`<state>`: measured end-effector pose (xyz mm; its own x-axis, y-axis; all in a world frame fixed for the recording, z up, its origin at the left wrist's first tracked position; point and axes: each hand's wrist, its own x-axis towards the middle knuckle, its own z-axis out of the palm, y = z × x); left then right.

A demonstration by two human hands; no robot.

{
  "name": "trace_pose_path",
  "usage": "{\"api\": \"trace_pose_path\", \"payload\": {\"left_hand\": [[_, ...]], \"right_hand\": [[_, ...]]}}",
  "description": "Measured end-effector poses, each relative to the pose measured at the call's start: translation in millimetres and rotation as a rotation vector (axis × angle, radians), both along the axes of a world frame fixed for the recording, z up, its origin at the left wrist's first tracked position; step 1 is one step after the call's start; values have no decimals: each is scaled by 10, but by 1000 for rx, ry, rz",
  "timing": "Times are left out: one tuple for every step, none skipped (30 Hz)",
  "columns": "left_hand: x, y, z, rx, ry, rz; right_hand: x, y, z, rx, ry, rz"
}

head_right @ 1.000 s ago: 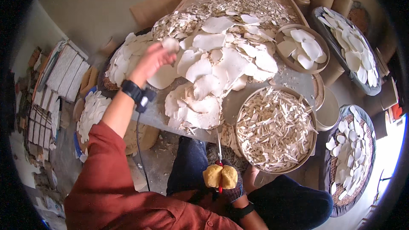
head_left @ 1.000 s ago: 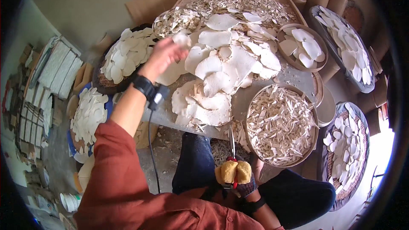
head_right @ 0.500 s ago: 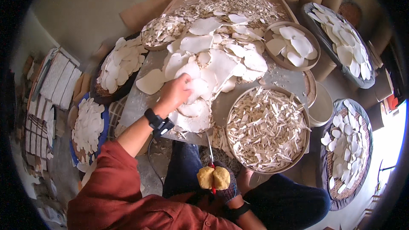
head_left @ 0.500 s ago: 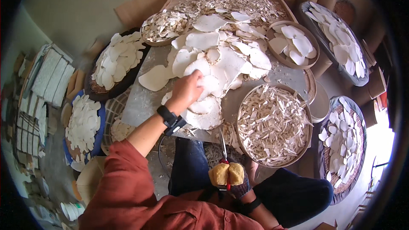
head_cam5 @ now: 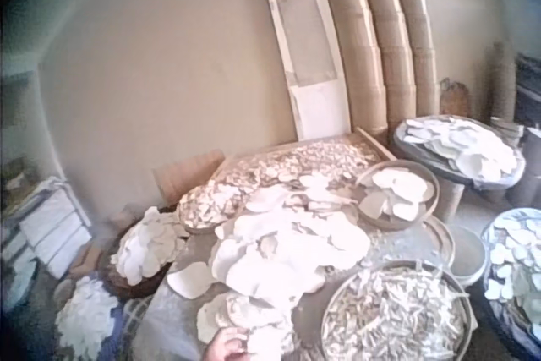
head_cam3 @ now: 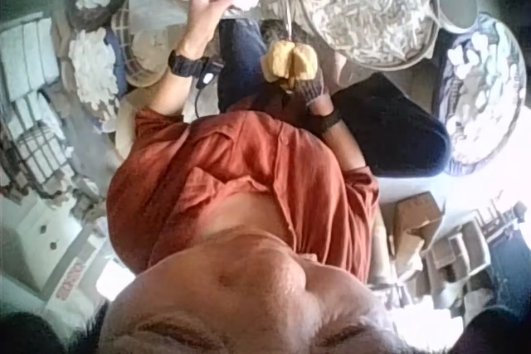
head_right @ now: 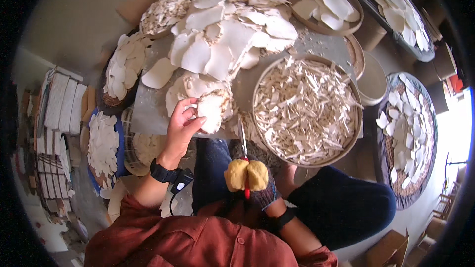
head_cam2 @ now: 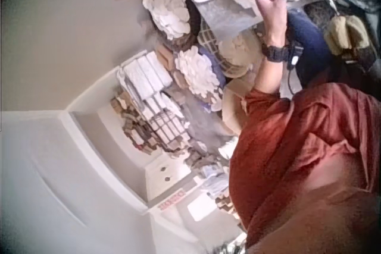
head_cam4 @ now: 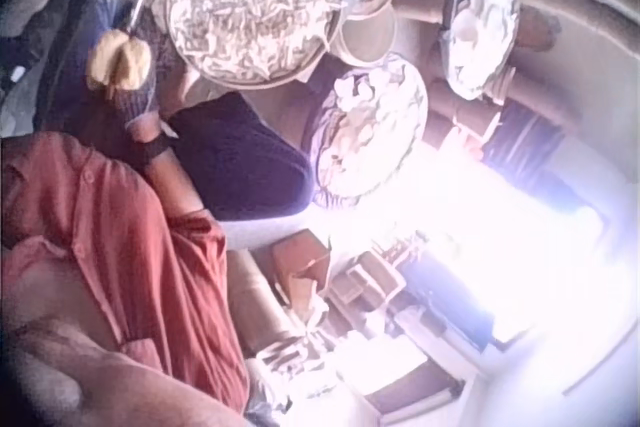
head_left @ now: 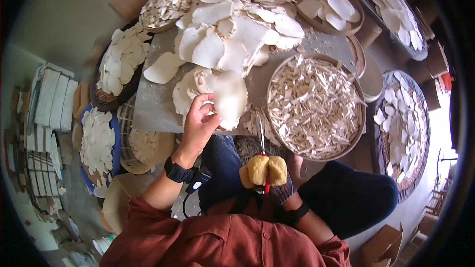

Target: The person picks up large pieces of dried root by hand, trims them into smaller strips using shears, and drops the cut pieces into a round wooden tray.

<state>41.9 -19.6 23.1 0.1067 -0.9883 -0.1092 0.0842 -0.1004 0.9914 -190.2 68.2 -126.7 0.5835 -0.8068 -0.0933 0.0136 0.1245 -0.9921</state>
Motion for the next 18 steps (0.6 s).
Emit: {"api": "trace_pose_path", "payload": {"left_hand": [[-46,25,-21,15,11,-19],[-65,73,-22,48,33,-19],[-100,103,-30,77,60,-30],[-136,130,-58,97,80,-51],[-169,150,-89,108,83,-62],[-203,169,-124,125,100,-96],[-232,186,-160,141,117,-128],[-214,197,-212,142,93,-134],[-218,203,-232,146,88,-138],[-223,208,-251,172,107,-122],[-221,218,-271,200,127,-104],[-262,228,-284,204,124,-104],[-330,236,-295,175,213,-21],[-383,240,-299,146,305,57],[-393,235,-287,150,305,51],[-399,217,-271,141,289,54],[-382,200,-278,131,272,71],[-314,177,-329,140,232,41]], "right_hand": [[33,20,10,17,-117,-43],[112,-49,236,157,9,-40],[171,-23,252,106,-32,-112],[172,-68,281,87,-109,-94],[179,-100,305,66,-188,-73],[274,-87,260,324,-416,-281],[221,-64,287,331,-413,-292],[183,-114,445,292,-407,-212],[136,-149,544,242,-403,-139],[110,-160,464,578,-786,-35],[136,-167,498,582,-790,-37],[163,-175,570,517,-751,-8],[189,-176,608,451,-712,20],[196,-163,574,452,-714,13],[207,-149,513,563,-764,20],[216,-139,484,673,-814,28],[208,-186,604,678,-815,33],[175,-273,842,744,-951,88]]}}
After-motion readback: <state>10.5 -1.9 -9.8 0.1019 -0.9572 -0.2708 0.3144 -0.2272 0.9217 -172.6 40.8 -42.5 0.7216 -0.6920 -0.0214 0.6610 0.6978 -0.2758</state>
